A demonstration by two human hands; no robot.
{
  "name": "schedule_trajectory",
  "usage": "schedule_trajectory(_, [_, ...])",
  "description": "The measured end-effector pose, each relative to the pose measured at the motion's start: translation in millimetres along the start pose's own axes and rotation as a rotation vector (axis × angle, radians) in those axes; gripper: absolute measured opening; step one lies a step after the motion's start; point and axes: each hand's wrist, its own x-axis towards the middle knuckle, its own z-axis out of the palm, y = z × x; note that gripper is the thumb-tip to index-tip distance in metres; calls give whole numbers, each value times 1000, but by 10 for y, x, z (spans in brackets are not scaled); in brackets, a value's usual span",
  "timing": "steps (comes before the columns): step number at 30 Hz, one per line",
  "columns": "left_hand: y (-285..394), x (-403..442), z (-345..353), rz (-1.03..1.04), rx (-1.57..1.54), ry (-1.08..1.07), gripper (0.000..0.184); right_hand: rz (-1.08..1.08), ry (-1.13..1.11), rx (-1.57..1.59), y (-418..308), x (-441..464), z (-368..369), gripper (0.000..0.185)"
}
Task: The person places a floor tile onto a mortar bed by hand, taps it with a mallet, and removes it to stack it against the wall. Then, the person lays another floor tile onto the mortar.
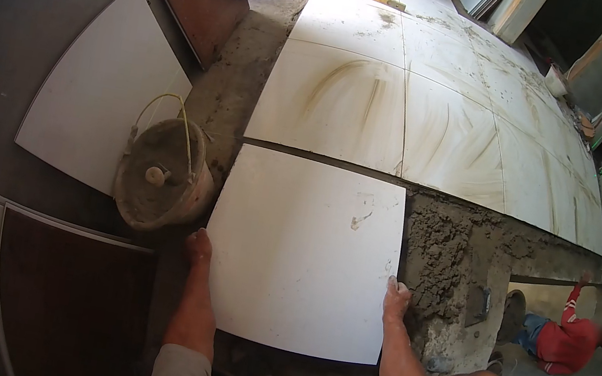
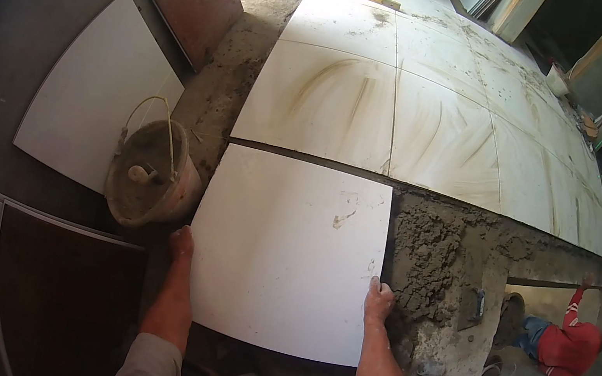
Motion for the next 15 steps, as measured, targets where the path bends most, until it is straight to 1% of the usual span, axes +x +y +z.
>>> schedule_trajectory(1, [-30, 38, 19, 6, -2, 2, 45, -1, 3, 6, -13, 1, 25, 45])
schedule_trajectory(3, [-103, 80, 55, 91, -30, 10, 46, -4, -5, -3, -45, 1, 36, 44])
schedule_trajectory(9, [-82, 131, 80, 118, -52, 30, 48, 5, -28, -24, -106, 38, 87, 43])
schedule_trajectory(12, [-205, 235, 129, 154, -24, 25, 48, -6, -28, -40, -99, 55, 108, 43])
schedule_trajectory(15, [-200, 238, 155, 125, -51, 18, 49, -30, -26, -38, -137, 73, 112, 44])
